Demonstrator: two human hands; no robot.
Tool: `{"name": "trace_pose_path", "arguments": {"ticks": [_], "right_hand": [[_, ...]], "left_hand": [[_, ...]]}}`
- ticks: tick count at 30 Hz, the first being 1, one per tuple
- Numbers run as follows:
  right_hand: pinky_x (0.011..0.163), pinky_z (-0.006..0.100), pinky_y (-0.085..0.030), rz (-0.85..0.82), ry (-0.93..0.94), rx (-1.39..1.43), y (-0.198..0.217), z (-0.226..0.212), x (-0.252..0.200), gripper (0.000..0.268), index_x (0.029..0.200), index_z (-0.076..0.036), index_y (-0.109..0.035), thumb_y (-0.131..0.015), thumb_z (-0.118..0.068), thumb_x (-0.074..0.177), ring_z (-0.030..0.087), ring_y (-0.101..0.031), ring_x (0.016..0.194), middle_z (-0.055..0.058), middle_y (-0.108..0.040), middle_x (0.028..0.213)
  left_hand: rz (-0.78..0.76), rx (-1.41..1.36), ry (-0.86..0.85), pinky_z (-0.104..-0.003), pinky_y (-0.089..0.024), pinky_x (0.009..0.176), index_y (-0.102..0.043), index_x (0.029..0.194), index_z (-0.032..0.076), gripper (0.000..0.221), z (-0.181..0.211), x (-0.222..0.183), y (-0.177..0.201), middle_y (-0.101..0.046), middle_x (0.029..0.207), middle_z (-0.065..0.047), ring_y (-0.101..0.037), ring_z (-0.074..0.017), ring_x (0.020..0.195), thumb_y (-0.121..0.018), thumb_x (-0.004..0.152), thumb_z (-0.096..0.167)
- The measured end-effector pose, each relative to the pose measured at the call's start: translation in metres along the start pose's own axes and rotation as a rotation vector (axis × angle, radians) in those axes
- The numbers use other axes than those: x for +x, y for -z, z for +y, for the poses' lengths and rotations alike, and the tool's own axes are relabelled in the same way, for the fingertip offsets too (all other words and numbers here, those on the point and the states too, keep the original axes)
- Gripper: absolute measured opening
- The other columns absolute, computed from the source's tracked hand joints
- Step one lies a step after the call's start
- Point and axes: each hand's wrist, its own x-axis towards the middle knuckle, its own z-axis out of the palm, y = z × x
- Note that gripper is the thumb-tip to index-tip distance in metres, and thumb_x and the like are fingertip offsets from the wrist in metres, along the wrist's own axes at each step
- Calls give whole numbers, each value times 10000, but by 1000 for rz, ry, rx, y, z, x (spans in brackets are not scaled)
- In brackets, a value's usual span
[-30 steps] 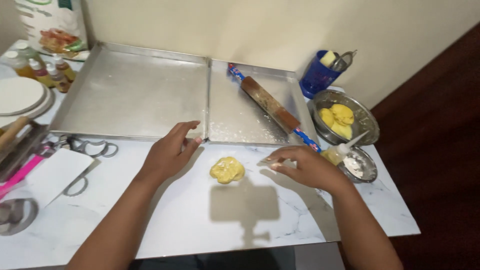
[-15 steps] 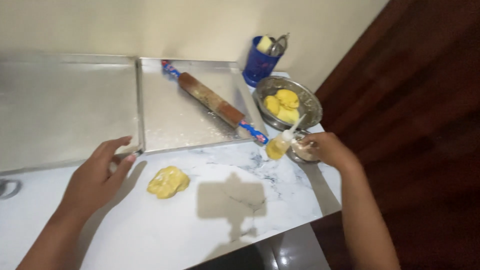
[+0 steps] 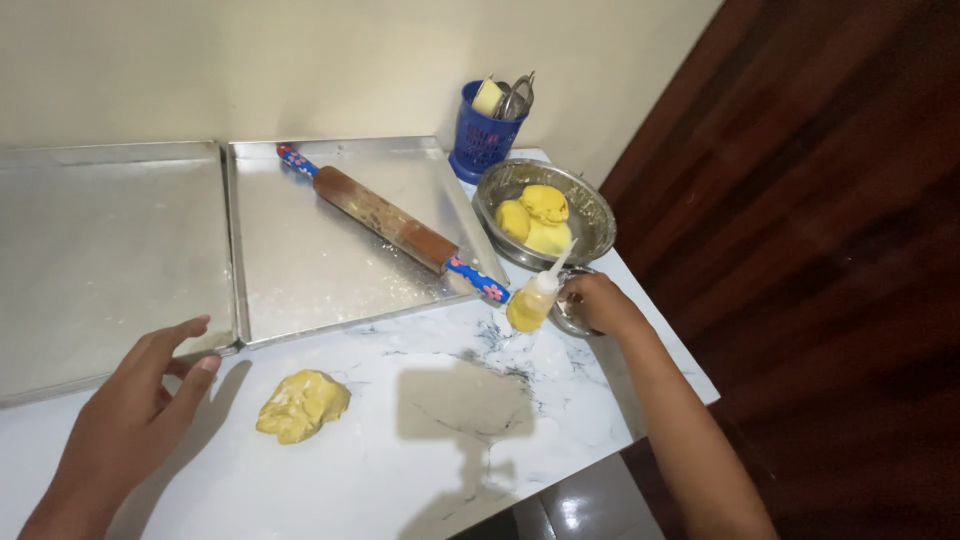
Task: Kneading a small portion of yellow dough on a countertop.
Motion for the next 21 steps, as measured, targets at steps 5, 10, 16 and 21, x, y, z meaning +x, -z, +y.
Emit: {"name": "trace_pose_path", "arguments": {"ticks": [5, 10, 16, 21], "right_hand": [[768, 354, -583, -8, -34, -22, 1, -6, 0, 240, 996, -24, -774, -747, 44, 767, 267, -750, 825, 163, -772, 916], [782, 354, -584, 33, 13, -21, 10, -2, 0, 207, 984, -31, -782, -783, 7, 781, 269, -760, 842, 161, -779, 958], [771, 348, -590, 107, 114, -15, 27, -9, -8, 181, 956, -43, -799, -801, -17, 777, 253, -767, 836, 142, -787, 961], [755, 345, -583, 74, -24, -81, 26, -15, -9, 215, 976, -77, -822, -818, -25, 768, 232, -750, 797, 143, -786, 949]], "left_hand": [[0, 47, -6, -375, -586, 746, -563, 1457, 184, 510, -6, 3, -3, -645, 1325, -92, -726, -208, 999, -599, 988, 380], [11, 62, -25, -358, -586, 712, -554, 1469, 169, 528, -9, 2, -2, -642, 1323, -96, -724, -194, 985, -580, 985, 377], [15, 4, -8, -368, -566, 742, -566, 1453, 191, 513, 0, -1, 5, -643, 1339, -73, -732, -202, 919, -613, 995, 416], [8, 13, -14, -377, -579, 708, -556, 1463, 177, 539, -7, 2, 1, -643, 1340, -83, -729, -198, 904, -568, 976, 408]]}}
